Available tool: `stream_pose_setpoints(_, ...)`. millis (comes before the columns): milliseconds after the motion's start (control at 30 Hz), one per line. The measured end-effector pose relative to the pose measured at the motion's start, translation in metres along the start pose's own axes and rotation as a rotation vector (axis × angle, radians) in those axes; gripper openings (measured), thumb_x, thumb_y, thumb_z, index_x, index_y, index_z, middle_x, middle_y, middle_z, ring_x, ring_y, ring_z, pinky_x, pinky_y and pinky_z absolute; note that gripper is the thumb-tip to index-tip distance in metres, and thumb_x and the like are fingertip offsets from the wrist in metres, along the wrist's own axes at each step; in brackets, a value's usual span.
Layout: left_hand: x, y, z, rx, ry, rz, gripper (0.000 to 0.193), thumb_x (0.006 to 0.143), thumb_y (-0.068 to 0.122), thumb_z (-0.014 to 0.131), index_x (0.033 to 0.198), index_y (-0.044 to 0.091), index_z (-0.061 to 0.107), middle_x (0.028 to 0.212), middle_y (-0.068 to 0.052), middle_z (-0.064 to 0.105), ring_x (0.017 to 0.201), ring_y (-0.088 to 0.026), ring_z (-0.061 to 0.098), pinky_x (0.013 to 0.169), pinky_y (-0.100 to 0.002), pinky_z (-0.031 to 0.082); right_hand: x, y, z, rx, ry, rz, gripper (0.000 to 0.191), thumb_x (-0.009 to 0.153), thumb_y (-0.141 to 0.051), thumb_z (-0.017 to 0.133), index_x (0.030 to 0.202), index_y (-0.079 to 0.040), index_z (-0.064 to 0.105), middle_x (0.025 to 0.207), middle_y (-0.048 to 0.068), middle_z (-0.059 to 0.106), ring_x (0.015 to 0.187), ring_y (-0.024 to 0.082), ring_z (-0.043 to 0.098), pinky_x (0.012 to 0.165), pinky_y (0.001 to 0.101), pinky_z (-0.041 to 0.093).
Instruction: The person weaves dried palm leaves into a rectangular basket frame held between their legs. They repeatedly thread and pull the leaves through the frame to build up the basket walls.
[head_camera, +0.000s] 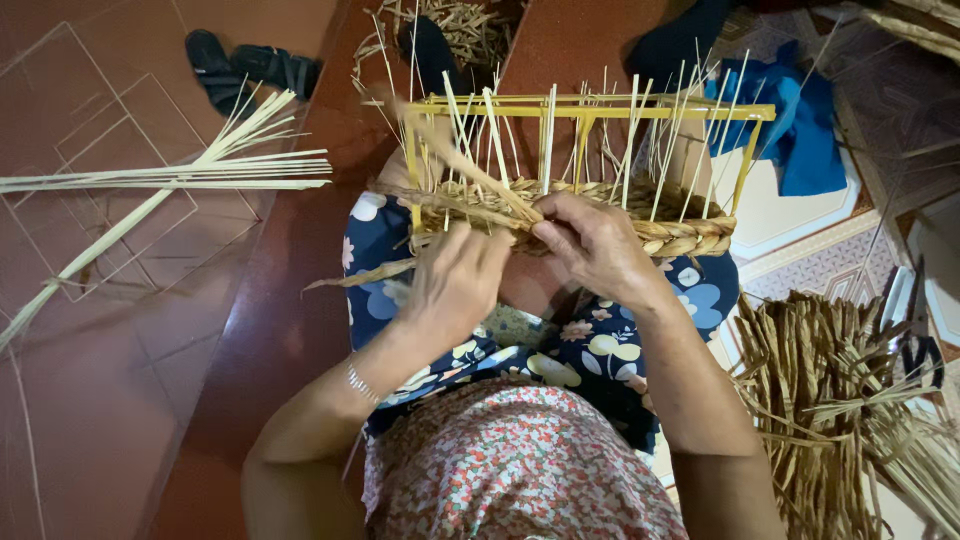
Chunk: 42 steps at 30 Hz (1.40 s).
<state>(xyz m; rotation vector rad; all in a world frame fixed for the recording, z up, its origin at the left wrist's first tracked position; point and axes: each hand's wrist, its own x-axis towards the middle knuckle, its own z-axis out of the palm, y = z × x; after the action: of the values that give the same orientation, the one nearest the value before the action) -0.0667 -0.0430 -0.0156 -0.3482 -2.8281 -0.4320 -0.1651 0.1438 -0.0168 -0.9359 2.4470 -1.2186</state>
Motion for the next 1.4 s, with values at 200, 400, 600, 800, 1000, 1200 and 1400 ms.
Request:
stream_pose_setpoints(200, 0.039, -0.03, 0.039, -0.379, -0.019, -0.355, 0.035, 0.099, 0.019, 0.066, 0.126, -0.004, 0.063, 0.071, -0.009, 0.067, 0.066, -0.026, 0.069, 0.057, -0.038, 0.054, 0.0, -0.001, 0.001, -0.04, 0.019, -0.001, 0.007, 0.095, -0.008, 0.072, 0.1, -0.004, 0.068, 0.075, 0.01, 0.067, 0.06, 0.021, 0.062, 0.055, 0.0375, 0.049)
stream_pose_setpoints(400, 0.021, -0.032, 0.053, -1.265, 0.393, -0.343, 0.013, 0.102, 0.013, 0.066, 0.107, 0.001, 0.066, 0.098, -0.016, 0.068, 0.081, -0.028, 0.067, 0.069, -0.04, 0.062, 0.001, 0.007, 0.008, -0.045, 0.108, -0.041, 0.009, 0.095, -0.006, 0.073, 0.101, -0.003, 0.067, 0.078, 0.009, 0.066, 0.064, 0.019, 0.063, 0.057, 0.0347, 0.05)
stream_pose_setpoints(600, -0.032, -0.013, 0.041, -1.949, 0.158, -0.604, 0.039, 0.11, 0.024, 0.041, 0.096, -0.001, 0.069, 0.098, -0.021, 0.076, 0.091, -0.033, 0.077, 0.088, -0.05, 0.064, 0.008, 0.004, 0.025, 0.004, 0.175, -0.151, 0.015, 0.091, 0.003, 0.071, 0.102, -0.008, 0.07, 0.098, 0.006, 0.068, 0.085, 0.019, 0.07, 0.07, 0.029, 0.06)
stream_pose_setpoints(800, -0.036, -0.025, 0.018, -0.736, 0.343, 0.0, 0.045, 0.1, 0.033, 0.066, 0.125, -0.004, 0.063, 0.131, -0.018, 0.064, 0.121, -0.034, 0.059, 0.108, -0.051, 0.047, 0.006, -0.008, 0.02, -0.115, 0.128, -0.174, 0.011, 0.085, 0.002, 0.074, 0.089, -0.008, 0.074, 0.09, 0.004, 0.072, 0.082, 0.018, 0.071, 0.074, 0.0323, 0.063)
stream_pose_setpoints(1000, -0.038, -0.059, 0.002, -0.005, 0.247, -0.069, 0.036, 0.086, 0.029, 0.083, 0.115, 0.015, 0.068, 0.133, -0.009, 0.058, 0.127, -0.031, 0.048, 0.107, -0.052, 0.036, 0.005, -0.003, 0.017, -0.182, 0.169, -0.247, 0.007, 0.087, -0.008, 0.079, 0.091, -0.004, 0.076, 0.087, 0.009, 0.073, 0.077, 0.023, 0.07, 0.07, 0.039, 0.059)
stream_pose_setpoints(1200, -0.052, -0.052, 0.009, 0.081, 0.278, -0.043, 0.04, 0.089, 0.029, 0.083, 0.122, 0.011, 0.068, 0.127, -0.012, 0.057, 0.117, -0.029, 0.05, 0.097, -0.048, 0.038, 0.008, 0.003, 0.038, -0.158, 0.316, -0.18, 0.007, 0.094, -0.006, 0.076, 0.096, -0.002, 0.071, 0.086, 0.013, 0.073, 0.073, 0.02, 0.072, 0.062, 0.0317, 0.058)
stream_pose_setpoints(1400, -0.065, -0.031, 0.035, 0.02, 0.039, 0.012, 0.036, 0.09, 0.028, 0.078, 0.109, 0.0, 0.066, 0.104, -0.013, 0.06, 0.095, -0.025, 0.055, 0.077, -0.042, 0.044, 0.007, 0.002, 0.054, -0.411, 0.407, -0.275, 0.021, 0.087, 0.001, 0.077, 0.105, 0.001, 0.066, 0.091, 0.019, 0.07, 0.065, 0.023, 0.064, 0.049, 0.0362, 0.051)
